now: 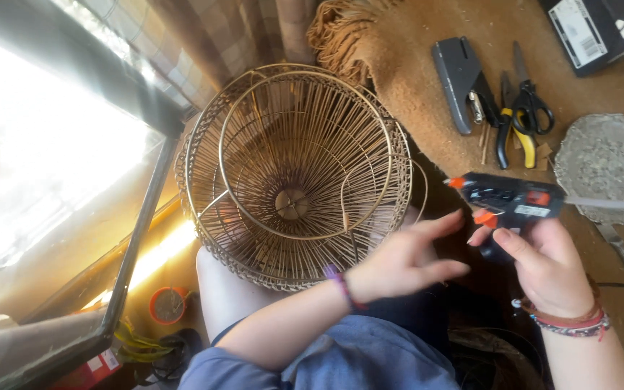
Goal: Repairing a wicker lampshade using a hot glue gun, scissors, and a stapler while sitting on the floor.
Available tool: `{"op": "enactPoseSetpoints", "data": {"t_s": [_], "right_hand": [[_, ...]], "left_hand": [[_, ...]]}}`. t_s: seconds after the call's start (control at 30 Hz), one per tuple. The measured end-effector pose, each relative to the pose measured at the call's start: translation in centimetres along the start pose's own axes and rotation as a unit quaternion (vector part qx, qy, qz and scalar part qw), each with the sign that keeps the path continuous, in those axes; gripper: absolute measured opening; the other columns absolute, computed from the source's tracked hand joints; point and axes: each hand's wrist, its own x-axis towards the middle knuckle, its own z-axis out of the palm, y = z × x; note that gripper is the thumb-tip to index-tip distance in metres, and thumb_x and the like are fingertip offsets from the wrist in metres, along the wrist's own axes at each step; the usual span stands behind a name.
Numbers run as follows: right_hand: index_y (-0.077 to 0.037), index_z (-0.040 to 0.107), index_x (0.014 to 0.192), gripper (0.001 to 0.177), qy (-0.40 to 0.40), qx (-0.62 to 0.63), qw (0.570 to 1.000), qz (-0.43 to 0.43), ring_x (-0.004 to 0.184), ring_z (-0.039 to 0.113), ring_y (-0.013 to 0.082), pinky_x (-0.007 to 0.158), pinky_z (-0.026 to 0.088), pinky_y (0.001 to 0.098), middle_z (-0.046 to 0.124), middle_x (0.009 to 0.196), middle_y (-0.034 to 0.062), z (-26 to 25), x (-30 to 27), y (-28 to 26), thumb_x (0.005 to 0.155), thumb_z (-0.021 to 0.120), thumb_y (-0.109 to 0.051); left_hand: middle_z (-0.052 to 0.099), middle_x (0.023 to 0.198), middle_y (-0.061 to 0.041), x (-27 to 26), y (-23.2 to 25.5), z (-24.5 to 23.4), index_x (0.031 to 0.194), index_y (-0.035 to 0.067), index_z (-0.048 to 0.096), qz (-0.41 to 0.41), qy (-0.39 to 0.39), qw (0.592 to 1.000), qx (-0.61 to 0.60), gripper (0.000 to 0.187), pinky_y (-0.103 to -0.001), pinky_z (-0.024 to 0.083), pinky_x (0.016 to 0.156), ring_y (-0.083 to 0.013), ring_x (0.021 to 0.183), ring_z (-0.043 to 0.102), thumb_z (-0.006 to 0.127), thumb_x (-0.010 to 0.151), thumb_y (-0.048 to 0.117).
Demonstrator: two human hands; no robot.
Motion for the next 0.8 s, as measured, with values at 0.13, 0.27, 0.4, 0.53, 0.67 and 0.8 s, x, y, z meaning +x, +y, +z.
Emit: {"op": "enactPoseSetpoints", "data": {"t_s": [0.13,0.27,0.4,0.53,0.67,0.8], "right_hand": [[0.003,0.057,0.125,0.028,-0.072,-0.003,0.997,-0.014,0.080,0.070,0.0268,0.079,0.058,0.0374,0.069,0.104,0.0186,-0.4,2.1,1.5,0.098,0.053,-0.003],[0.005,0.060,0.118,0.023,-0.112,-0.047,0.992,0.046,0.078,0.069,0.0256,0.072,0.057,0.0343,0.071,0.094,0.0183,0.7,4.6,2.6,0.096,0.057,-0.001],[0.002,0.064,0.110,0.022,-0.181,-0.113,0.976,0.047,0.071,0.063,0.0176,0.062,0.052,0.0277,0.070,0.089,0.0119,1.9,6.3,3.1,0.090,0.067,-0.006],[0.003,0.063,0.106,0.021,-0.167,-0.186,0.967,0.052,0.067,0.066,0.0194,0.062,0.057,0.0299,0.073,0.086,0.0131,2.7,7.0,2.7,0.086,0.069,-0.003],[0.003,0.059,0.114,0.031,-0.193,-0.194,0.959,0.080,0.067,0.076,0.0241,0.057,0.058,0.0303,0.076,0.083,0.0167,3.0,7.4,2.6,0.086,0.070,-0.007],[0.003,0.061,0.109,0.025,-0.197,-0.187,0.960,0.073,0.062,0.068,0.0202,0.059,0.056,0.0298,0.073,0.079,0.0144,3.4,7.5,3.1,0.086,0.069,-0.002]], "left_hand": [[0.073,0.092,-0.007,-2.6,-0.7,-7.6,0.096,0.006,0.073,0.110,0.240,0.932,0.250,0.013,-0.033,0.057,0.074,-0.0228,0.081,0.069,0.071,0.085,0.011],[0.073,0.083,-0.002,-1.9,-3.8,-12.3,0.098,0.013,0.075,-0.171,0.169,0.903,0.356,0.037,-0.031,0.057,0.069,-0.0178,0.072,0.070,0.062,0.092,0.047],[0.075,0.075,-0.003,-0.5,-4.3,-13.0,0.099,0.006,0.077,-0.297,0.019,0.946,0.130,0.033,-0.021,0.056,0.064,-0.0095,0.065,0.070,0.073,0.090,0.037],[0.075,0.072,-0.003,-0.2,-6.5,-12.6,0.092,0.004,0.075,-0.247,0.012,0.966,0.069,0.018,-0.020,0.057,0.063,-0.0093,0.063,0.071,0.077,0.090,0.022],[0.074,0.076,-0.006,-0.1,-6.6,-12.5,0.092,0.001,0.074,-0.237,0.033,0.971,-0.015,0.006,-0.021,0.058,0.064,-0.0111,0.066,0.071,0.071,0.093,0.006],[0.074,0.081,-0.006,-0.3,-7.0,-12.6,0.097,0.003,0.070,-0.229,0.035,0.972,-0.026,0.007,-0.021,0.057,0.064,-0.0124,0.071,0.074,0.064,0.099,0.008]]}}
